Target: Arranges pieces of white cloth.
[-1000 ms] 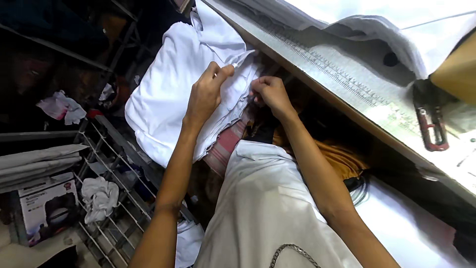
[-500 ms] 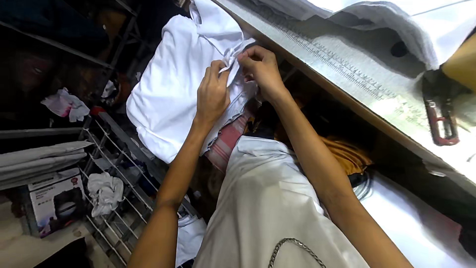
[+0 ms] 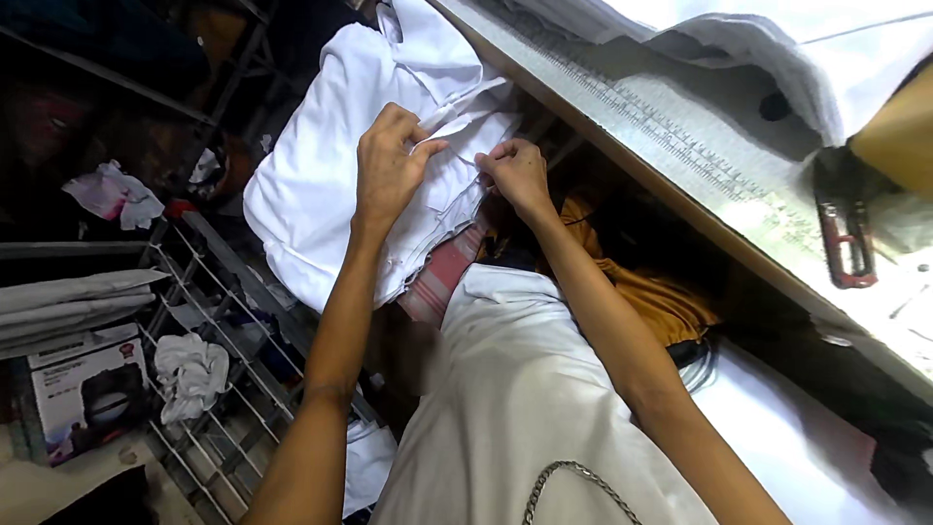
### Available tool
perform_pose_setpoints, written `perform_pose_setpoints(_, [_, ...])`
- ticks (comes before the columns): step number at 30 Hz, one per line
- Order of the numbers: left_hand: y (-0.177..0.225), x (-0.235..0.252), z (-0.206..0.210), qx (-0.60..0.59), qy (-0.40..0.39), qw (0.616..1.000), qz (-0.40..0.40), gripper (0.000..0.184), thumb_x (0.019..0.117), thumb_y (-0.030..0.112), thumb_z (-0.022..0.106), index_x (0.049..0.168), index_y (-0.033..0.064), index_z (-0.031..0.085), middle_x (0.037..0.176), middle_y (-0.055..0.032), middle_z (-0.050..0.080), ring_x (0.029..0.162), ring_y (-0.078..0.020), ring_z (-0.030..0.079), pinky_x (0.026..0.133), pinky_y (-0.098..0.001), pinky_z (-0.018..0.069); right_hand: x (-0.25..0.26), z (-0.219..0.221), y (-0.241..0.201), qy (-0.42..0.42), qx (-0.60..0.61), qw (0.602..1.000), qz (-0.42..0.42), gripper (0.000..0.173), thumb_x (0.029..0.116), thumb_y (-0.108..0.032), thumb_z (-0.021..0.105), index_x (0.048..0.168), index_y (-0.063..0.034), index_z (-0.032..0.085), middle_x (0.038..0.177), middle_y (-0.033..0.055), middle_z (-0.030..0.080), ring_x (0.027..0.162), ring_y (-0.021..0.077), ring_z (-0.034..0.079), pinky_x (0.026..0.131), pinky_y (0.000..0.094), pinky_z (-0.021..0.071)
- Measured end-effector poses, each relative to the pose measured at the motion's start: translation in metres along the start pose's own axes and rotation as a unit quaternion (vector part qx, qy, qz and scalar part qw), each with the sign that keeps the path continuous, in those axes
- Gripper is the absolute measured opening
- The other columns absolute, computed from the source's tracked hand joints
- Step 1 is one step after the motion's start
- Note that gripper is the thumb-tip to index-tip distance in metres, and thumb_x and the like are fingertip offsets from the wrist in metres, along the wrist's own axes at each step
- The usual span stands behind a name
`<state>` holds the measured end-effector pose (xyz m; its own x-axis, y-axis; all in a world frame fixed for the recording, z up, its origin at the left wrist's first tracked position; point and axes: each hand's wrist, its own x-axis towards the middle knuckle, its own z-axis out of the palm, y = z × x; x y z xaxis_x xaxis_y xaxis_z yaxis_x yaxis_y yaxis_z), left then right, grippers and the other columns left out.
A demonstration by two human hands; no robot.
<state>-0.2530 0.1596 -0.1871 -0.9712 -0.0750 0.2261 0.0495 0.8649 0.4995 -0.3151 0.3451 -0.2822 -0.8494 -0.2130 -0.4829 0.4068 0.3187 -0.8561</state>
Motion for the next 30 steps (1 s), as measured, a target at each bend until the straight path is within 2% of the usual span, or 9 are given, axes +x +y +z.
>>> perform_pose_setpoints(2, [-0.001, 0.000, -0.003, 0.000, -0.009, 1.000, 0.012, 0.026, 0.1001, 0.026, 0.067, 0.093, 0.0017, 0.075, 0.106, -0.0116, 0.069, 0.095, -0.0167, 0.066, 0.086, -0.0298, 0.0526, 0.000, -0.001, -0.001, 0.002, 0.039, 0.999, 0.003, 0.040, 0.0852, -0.023, 0.083, 0.115, -0.0043, 0.063, 0.082, 0.0072, 0.072, 0.067, 0.0183, 0.072, 0.065, 0.0384, 0.0630])
perform_pose_setpoints(4, [-0.001, -0.002, -0.004, 0.007, -0.011, 1.000, 0.026, 0.024, 0.1027, 0.019, 0.061, 0.096, 0.0009, 0.076, 0.109, -0.0123, 0.069, 0.097, -0.0176, 0.066, 0.088, -0.0300, 0.0528, 0.001, 0.000, -0.002, 0.007, 0.096, 0.995, -0.009, 0.042, 0.0836, -0.012, 0.081, 0.120, -0.0004, 0.062, 0.082, 0.0080, 0.069, 0.065, 0.0168, 0.067, 0.062, 0.0350, 0.0589])
perform_pose_setpoints(9, [0.003, -0.008, -0.004, 0.010, -0.017, 0.999, 0.034, 0.020, 0.1015, 0.015, 0.062, 0.099, 0.0016, 0.076, 0.111, -0.0135, 0.068, 0.099, -0.0195, 0.067, 0.090, -0.0320, 0.0540, -0.006, -0.003, -0.018, 0.005, 0.207, 0.976, -0.068, 0.041, 0.0889, -0.006, 0.074, 0.126, 0.0025, 0.059, 0.087, 0.0064, 0.063, 0.072, 0.0140, 0.063, 0.069, 0.0317, 0.0574])
perform_pose_setpoints(13, [0.006, -0.010, -0.004, 0.002, -0.008, 0.999, 0.045, 0.015, 0.0997, 0.011, 0.064, 0.107, 0.0012, 0.072, 0.111, -0.0145, 0.068, 0.101, -0.0218, 0.067, 0.091, -0.0341, 0.0549, -0.009, -0.001, -0.042, -0.017, 0.239, 0.963, -0.119, 0.034, 0.0893, 0.002, 0.069, 0.121, 0.0009, 0.059, 0.083, 0.0061, 0.059, 0.069, 0.0150, 0.064, 0.066, 0.0323, 0.0601])
perform_pose_setpoints(16, [0.012, -0.012, -0.004, 0.023, -0.010, 0.996, 0.082, 0.018, 0.1010, 0.001, 0.053, 0.112, 0.0014, 0.067, 0.116, -0.0165, 0.064, 0.105, -0.0247, 0.065, 0.092, -0.0354, 0.0548, -0.006, 0.004, -0.061, -0.009, 0.230, 0.962, -0.148, 0.032, 0.0867, 0.004, 0.071, 0.116, 0.0006, 0.060, 0.081, 0.0066, 0.060, 0.064, 0.0150, 0.063, 0.064, 0.0315, 0.0600])
perform_pose_setpoints(19, [0.022, -0.018, 0.002, 0.069, -0.016, 0.996, 0.045, 0.024, 0.0983, 0.018, 0.060, 0.115, 0.0036, 0.070, 0.129, -0.0198, 0.059, 0.111, -0.0296, 0.062, 0.095, -0.0383, 0.0540, -0.005, 0.007, -0.073, -0.011, 0.237, 0.959, -0.155, 0.027, 0.0878, 0.003, 0.071, 0.113, 0.0015, 0.061, 0.082, 0.0071, 0.060, 0.065, 0.0146, 0.063, 0.064, 0.0307, 0.0606])
perform_pose_setpoints(21, [0.027, -0.021, 0.010, 0.104, -0.037, 0.994, 0.001, 0.046, 0.0917, 0.035, 0.074, 0.121, 0.0014, 0.064, 0.139, -0.0233, 0.053, 0.121, -0.0365, 0.058, 0.099, -0.0437, 0.0528, -0.007, 0.007, -0.075, -0.019, 0.247, 0.956, -0.158, 0.025, 0.0889, 0.004, 0.071, 0.112, 0.0021, 0.061, 0.083, 0.0079, 0.061, 0.066, 0.0149, 0.064, 0.065, 0.0310, 0.0609])
perform_pose_setpoints(25, [0.013, -0.014, 0.018, 0.117, -0.030, 0.993, 0.001, 0.019, 0.0961, 0.010, 0.062, 0.108, -0.0044, 0.066, 0.129, -0.0243, 0.059, 0.112, -0.0376, 0.063, 0.094, -0.0449, 0.0548, -0.010, 0.002, -0.062, -0.042, 0.248, 0.953, -0.166, 0.019, 0.0907, 0.004, 0.069, 0.108, 0.0022, 0.062, 0.090, 0.0094, 0.063, 0.074, 0.0162, 0.067, 0.073, 0.0330, 0.0628])
perform_pose_setpoints(30, [0.006, -0.009, 0.006, 0.025, -0.040, 0.999, 0.007, 0.016, 0.0977, 0.013, 0.065, 0.093, -0.0011, 0.072, 0.106, -0.0154, 0.070, 0.095, -0.0253, 0.069, 0.086, -0.0401, 0.0557, -0.014, -0.011, -0.048, -0.043, 0.265, 0.955, -0.130, 0.017, 0.0951, 0.004, 0.064, 0.111, 0.0036, 0.059, 0.095, 0.0112, 0.064, 0.078, 0.0187, 0.072, 0.077, 0.0359, 0.0654])
